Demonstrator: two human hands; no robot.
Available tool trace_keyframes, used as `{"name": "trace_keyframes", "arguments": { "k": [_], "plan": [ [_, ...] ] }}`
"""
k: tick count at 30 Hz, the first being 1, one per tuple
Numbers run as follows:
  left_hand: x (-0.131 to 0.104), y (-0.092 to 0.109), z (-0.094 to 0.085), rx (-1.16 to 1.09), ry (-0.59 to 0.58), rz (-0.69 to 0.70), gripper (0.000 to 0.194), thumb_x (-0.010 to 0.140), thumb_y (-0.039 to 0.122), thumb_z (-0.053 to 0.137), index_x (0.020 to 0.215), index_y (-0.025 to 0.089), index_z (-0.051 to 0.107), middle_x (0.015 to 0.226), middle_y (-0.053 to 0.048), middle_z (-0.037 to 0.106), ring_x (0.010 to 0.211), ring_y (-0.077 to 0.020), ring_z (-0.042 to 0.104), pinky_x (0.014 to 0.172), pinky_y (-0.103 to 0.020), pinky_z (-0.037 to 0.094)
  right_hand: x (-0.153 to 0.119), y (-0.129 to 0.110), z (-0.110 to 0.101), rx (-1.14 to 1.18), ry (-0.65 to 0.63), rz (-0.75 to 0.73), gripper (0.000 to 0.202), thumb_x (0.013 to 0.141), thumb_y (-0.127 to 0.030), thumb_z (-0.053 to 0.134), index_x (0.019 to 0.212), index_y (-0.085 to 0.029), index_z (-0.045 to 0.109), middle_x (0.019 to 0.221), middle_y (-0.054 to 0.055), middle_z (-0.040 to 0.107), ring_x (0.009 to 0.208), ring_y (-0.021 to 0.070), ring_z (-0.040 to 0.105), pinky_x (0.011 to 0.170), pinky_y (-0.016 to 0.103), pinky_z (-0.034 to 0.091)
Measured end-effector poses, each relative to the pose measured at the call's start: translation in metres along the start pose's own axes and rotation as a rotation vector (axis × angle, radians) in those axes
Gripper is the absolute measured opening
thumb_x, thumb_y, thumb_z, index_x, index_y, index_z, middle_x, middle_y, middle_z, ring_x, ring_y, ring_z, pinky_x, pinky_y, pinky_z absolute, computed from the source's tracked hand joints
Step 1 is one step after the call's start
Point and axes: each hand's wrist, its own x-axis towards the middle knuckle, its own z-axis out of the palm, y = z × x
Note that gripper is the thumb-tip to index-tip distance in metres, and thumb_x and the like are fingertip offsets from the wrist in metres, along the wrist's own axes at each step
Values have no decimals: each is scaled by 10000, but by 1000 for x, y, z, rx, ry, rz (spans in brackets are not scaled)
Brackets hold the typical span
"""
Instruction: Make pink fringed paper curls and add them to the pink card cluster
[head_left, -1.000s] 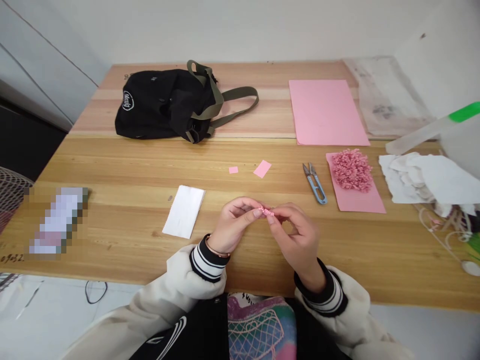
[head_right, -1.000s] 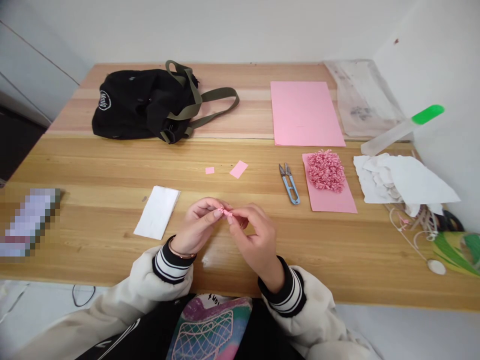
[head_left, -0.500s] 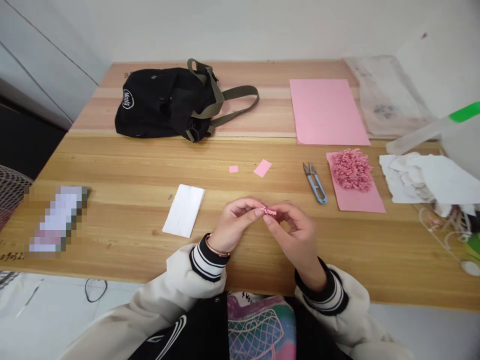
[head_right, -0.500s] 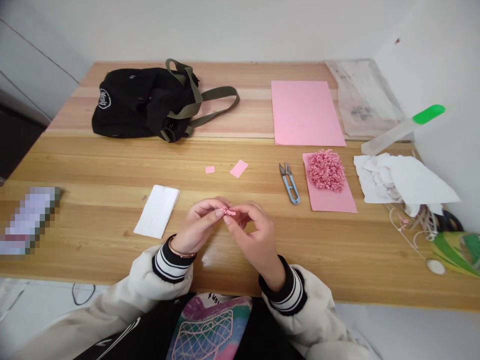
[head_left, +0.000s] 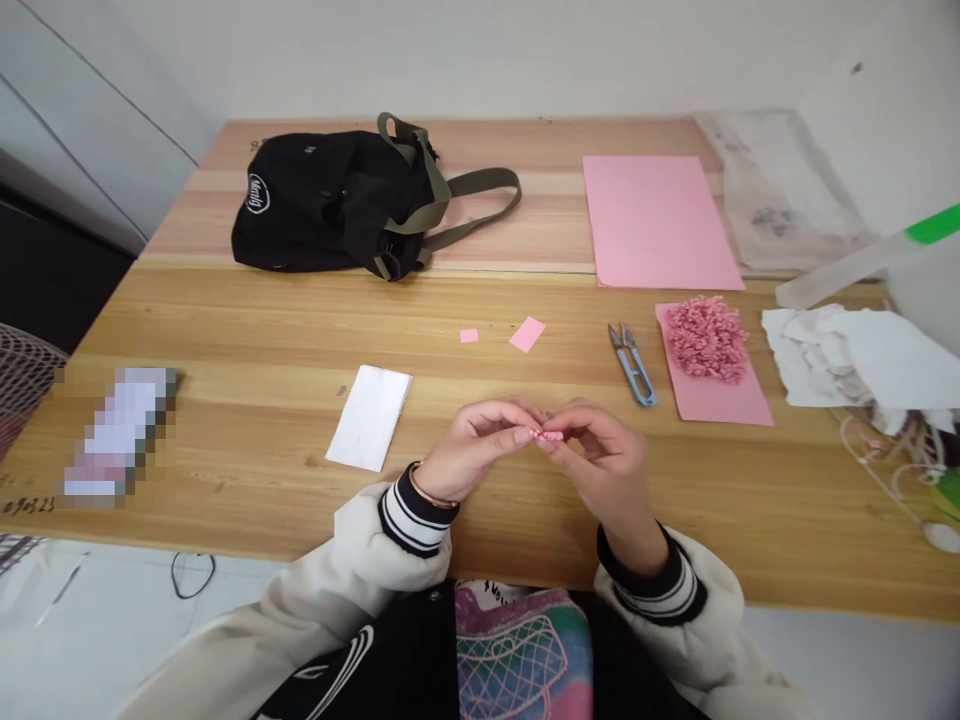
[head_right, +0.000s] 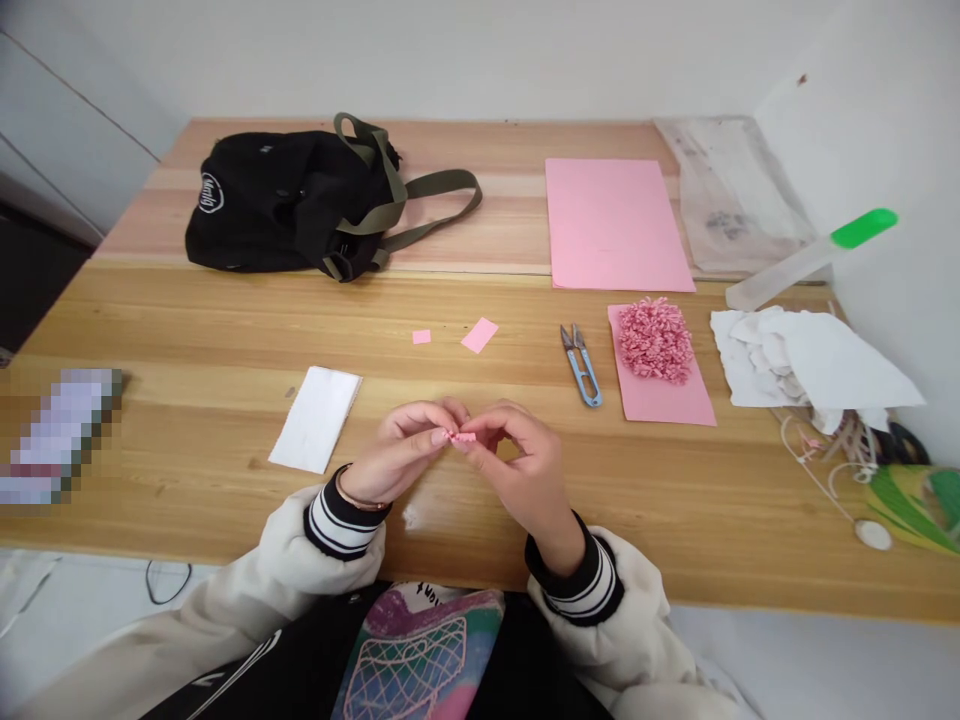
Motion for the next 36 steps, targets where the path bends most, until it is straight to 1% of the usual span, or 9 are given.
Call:
{"name": "trace_keyframes", "arguments": {
  "k": [4, 11, 14, 21, 23, 26, 29, 32, 36],
  "plan": [
    [-1, 5, 0, -6, -107, -34, 61, 702, 214, 695, 698, 153, 687, 807, -27, 613, 771, -109, 572, 760, -259, 445, 0, 1, -7, 44, -105, -29, 47, 736, -189, 660, 756, -205, 620, 668, 7, 591, 647, 135, 549, 586, 280, 452],
    [-1, 5, 0, -8, -123, -50, 66, 713, 202, 684, 735, 144, 665, 776, -20, 609, 741, -102, 575, 722, -246, 448, 1, 2, -9, 79, -135, -34, 83, 716, -154, 671, 759, -204, 620, 680, 1, 594, 634, 126, 546, 576, 267, 442],
    [0, 5, 0, 74, -90, 5, 64, 724, 200, 670, 726, 138, 654, 773, -21, 618, 753, -106, 575, 736, -253, 449, 2, 4, -8, 56, -107, -20, 78, 718, -157, 672, 756, -203, 621, 668, -2, 593, 632, 124, 541, 572, 260, 436],
    [-6, 8, 0, 402, 60, 234, 80, 742, 209, 651, 767, 136, 676, 802, -66, 640, 798, -140, 578, 766, -289, 451, 1, 7, -6, -48, -46, 8, 45, 731, -175, 657, 730, -195, 616, 660, 6, 585, 604, 120, 528, 536, 241, 436],
    [-8, 8, -1, 379, 42, 225, 102, 737, 220, 658, 789, 136, 686, 810, -70, 639, 789, -136, 578, 756, -282, 452, 0, 8, -5, -40, -44, -4, 57, 721, -161, 660, 737, -200, 621, 665, 12, 589, 609, 128, 544, 534, 241, 453],
    [-10, 9, -1, 248, 34, 175, 141, 692, 254, 699, 758, 130, 688, 789, -60, 633, 756, -128, 584, 725, -268, 466, 1, 11, -3, 24, -52, -61, 88, 704, -138, 664, 740, -212, 631, 663, 15, 596, 603, 134, 558, 521, 237, 471],
    [-12, 11, -1, 132, 84, 106, 218, 622, 325, 747, 692, 130, 679, 768, -49, 635, 725, -127, 586, 720, -277, 487, 1, 12, 1, 41, -53, -38, 86, 693, -149, 673, 737, -216, 641, 651, 21, 601, 596, 147, 569, 509, 248, 481],
    [-13, 12, -1, 57, 119, 82, 252, 592, 346, 763, 678, 127, 671, 768, -49, 643, 731, -135, 598, 734, -288, 497, 0, 10, 8, 31, 12, 16, 71, 680, -186, 694, 723, -213, 644, 646, 21, 605, 581, 146, 566, 492, 251, 473],
    [-13, 14, -3, -26, 122, 92, 233, 612, 324, 757, 693, 125, 667, 761, -47, 652, 717, -133, 616, 732, -290, 507, 0, 4, 22, 45, 119, 52, 72, 685, -202, 700, 729, -206, 643, 630, 10, 601, 545, 124, 543, 470, 231, 453]
  ]
}}
